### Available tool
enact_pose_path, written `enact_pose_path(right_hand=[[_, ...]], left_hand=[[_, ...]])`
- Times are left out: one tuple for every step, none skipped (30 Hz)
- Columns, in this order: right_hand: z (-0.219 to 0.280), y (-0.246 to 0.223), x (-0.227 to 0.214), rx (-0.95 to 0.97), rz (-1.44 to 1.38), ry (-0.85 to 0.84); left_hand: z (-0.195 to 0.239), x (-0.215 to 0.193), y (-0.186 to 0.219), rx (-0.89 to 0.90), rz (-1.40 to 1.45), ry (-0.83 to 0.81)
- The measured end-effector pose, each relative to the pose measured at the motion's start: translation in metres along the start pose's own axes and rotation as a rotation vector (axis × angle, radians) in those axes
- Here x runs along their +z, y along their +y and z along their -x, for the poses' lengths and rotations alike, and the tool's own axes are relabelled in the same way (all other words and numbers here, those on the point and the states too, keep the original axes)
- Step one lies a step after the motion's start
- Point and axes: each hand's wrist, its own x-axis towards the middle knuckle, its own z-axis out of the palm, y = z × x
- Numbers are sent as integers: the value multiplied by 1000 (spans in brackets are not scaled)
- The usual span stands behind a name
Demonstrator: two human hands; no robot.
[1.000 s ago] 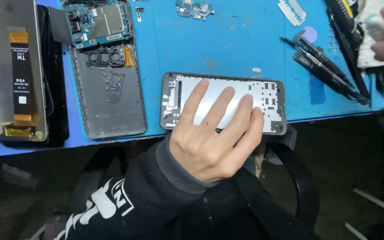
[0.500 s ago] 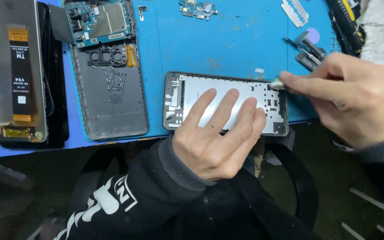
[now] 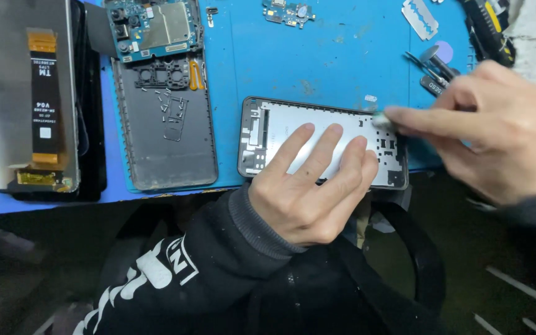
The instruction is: The person is repairing a smartphone, cleaning the frame and using tweezers to adjust internal components.
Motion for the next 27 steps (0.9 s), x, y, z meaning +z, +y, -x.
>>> enact_pose_path(right_hand=[[-11,-6,3,-57,37,71],[-13,-4,-2,-58,41,70],[-15,-2,-7,-100,142,153],[-19,-1,-11,-151,235,232],[-4,7,-9,-157,237,231],[11,14,-5,81,-11,130],[25,22,-1,309,-262,10],[15,14,-3,305,-262,10],[6,6,-6,131,-188,9],[-2,-2,-8,-41,-118,12],[-18,-15,-9,-43,-122,15],[-34,-27,-10,-91,-121,58],[-49,-38,-11,-139,-121,101],[-50,-38,-10,-134,-114,95],[-51,-37,-8,-138,-132,65],[-54,-36,-7,-143,-150,30],[-25,-21,-5,-138,-142,20],[0,-8,0,94,-4,-76],[25,5,5,331,136,-153],[15,-4,2,327,127,-148],[6,-12,-3,255,51,-64],[1,-19,-9,190,-13,25],[-19,-30,-9,189,-12,27],[-42,-42,-9,38,-119,45],[-67,-54,-8,-115,-225,61],[-54,-47,-8,-120,-226,61],[-42,-40,-7,-36,-86,25]], left_hand=[[-2,-2,0,3,6,20],[0,0,1,4,6,25],[2,3,2,7,11,18],[5,4,1,6,13,11],[2,4,1,2,11,15],[0,1,0,-8,0,44],[-2,-1,-2,-17,-10,73],[-1,0,-3,-19,-14,74],[0,1,-3,-7,-14,73],[1,0,-3,8,-16,68],[0,-3,-4,8,-20,64],[-2,-6,-5,26,-32,60],[-4,-8,-6,44,-44,55],[-4,-7,-5,45,-35,62],[-5,-6,-4,51,-43,68],[-5,-5,-5,55,-48,77],[-3,0,-3,52,-38,86],[2,4,-3,48,-28,81],[7,6,-4,44,-18,75],[9,6,-5,44,-25,67],[11,7,-4,44,-34,64],[11,10,-1,46,-39,71],[12,10,1,48,-41,72],[14,9,0,58,-33,51],[15,8,-2,69,-24,30],[15,9,-1,66,-28,30],[15,9,-2,54,-19,47]])
